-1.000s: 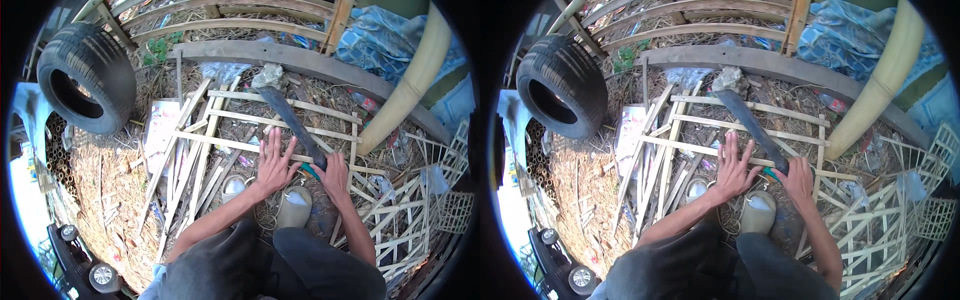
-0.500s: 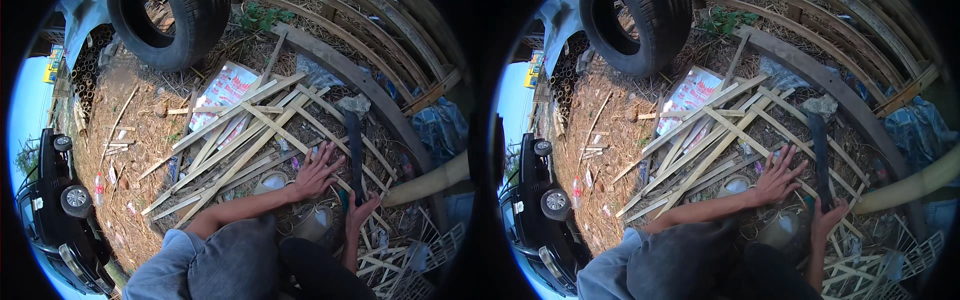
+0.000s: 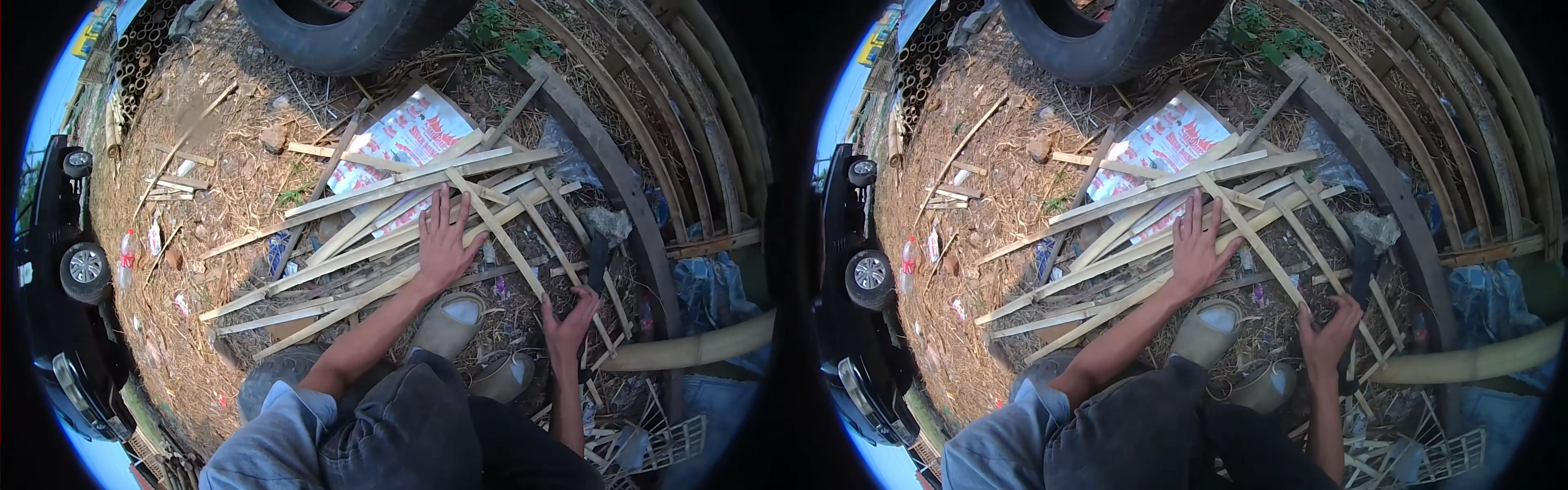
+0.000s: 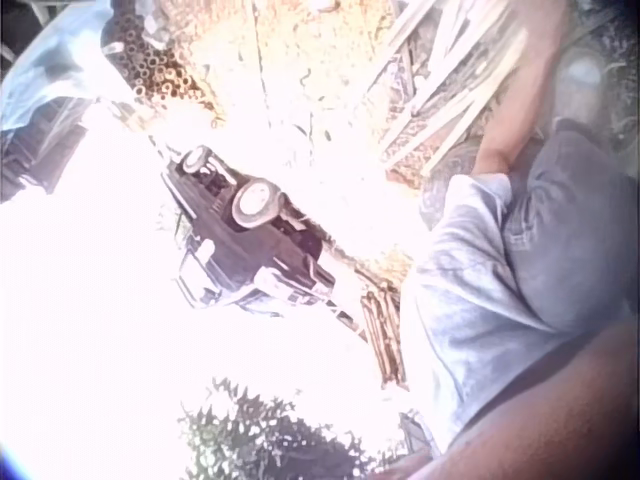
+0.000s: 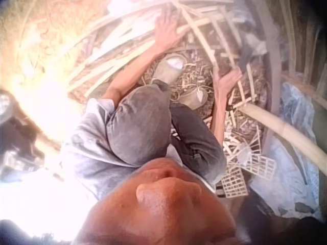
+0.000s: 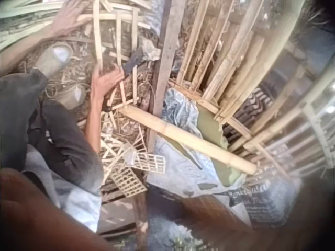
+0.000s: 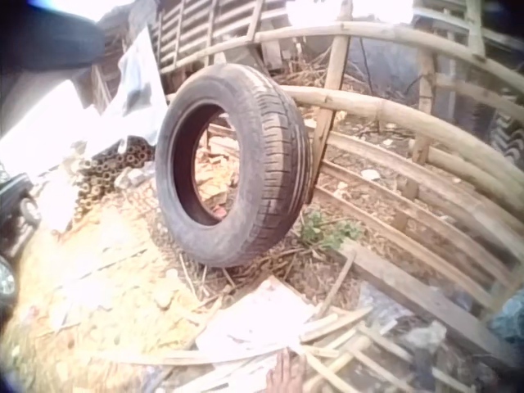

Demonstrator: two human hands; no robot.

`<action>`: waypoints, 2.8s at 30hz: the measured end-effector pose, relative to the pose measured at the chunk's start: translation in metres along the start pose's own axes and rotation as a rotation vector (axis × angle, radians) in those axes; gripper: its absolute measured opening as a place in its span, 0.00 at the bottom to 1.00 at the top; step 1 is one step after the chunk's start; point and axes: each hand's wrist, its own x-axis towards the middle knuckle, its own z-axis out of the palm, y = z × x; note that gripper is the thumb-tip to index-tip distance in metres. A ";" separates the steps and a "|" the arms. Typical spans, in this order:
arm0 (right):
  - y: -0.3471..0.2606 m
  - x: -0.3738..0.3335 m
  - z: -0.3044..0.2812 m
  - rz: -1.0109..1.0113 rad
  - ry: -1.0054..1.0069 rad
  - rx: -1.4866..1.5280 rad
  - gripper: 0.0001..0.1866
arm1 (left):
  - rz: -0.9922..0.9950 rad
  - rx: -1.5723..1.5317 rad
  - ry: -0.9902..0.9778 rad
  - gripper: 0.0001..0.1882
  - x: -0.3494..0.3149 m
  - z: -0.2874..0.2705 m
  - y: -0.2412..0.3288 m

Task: The person constructs a bamboo lattice by laying out thin strips of wood, positioning a perpendicular strip over them, and securing it with small nails hammered in by hand.

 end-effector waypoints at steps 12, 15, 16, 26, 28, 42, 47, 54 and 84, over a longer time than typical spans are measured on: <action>-0.020 0.006 0.065 0.084 -0.273 -0.015 0.10 | -0.446 -0.718 -0.198 0.36 0.009 -0.031 0.034; -0.008 -0.011 0.063 0.142 -0.272 -0.033 0.10 | -0.404 -0.527 -0.353 0.34 0.027 -0.027 0.030; -0.005 -0.015 0.063 0.152 -0.246 -0.046 0.10 | -0.407 -0.525 -0.361 0.34 0.025 -0.018 0.036; -0.071 0.041 0.113 0.009 -0.087 0.037 0.17 | -0.291 -0.185 -0.001 0.32 0.016 0.019 0.036; -0.059 0.039 0.124 -0.031 -0.107 -0.027 0.15 | -0.309 -0.271 -0.058 0.31 0.018 0.014 0.038; -0.057 0.035 0.123 -0.008 -0.142 -0.063 0.13 | -0.199 -0.299 -0.163 0.22 0.008 -0.002 0.025; -0.075 0.052 0.099 0.026 -0.401 -0.122 0.16 | -0.141 -0.179 -0.083 0.20 -0.001 0.013 0.019; -0.135 0.129 0.059 -0.311 -0.825 -0.509 0.17 | -0.101 -0.180 -0.118 0.20 -0.006 0.029 0.004; -0.060 0.097 0.103 -0.283 -0.281 -0.059 0.17 | -0.218 -0.118 -0.015 0.26 0.003 0.014 0.028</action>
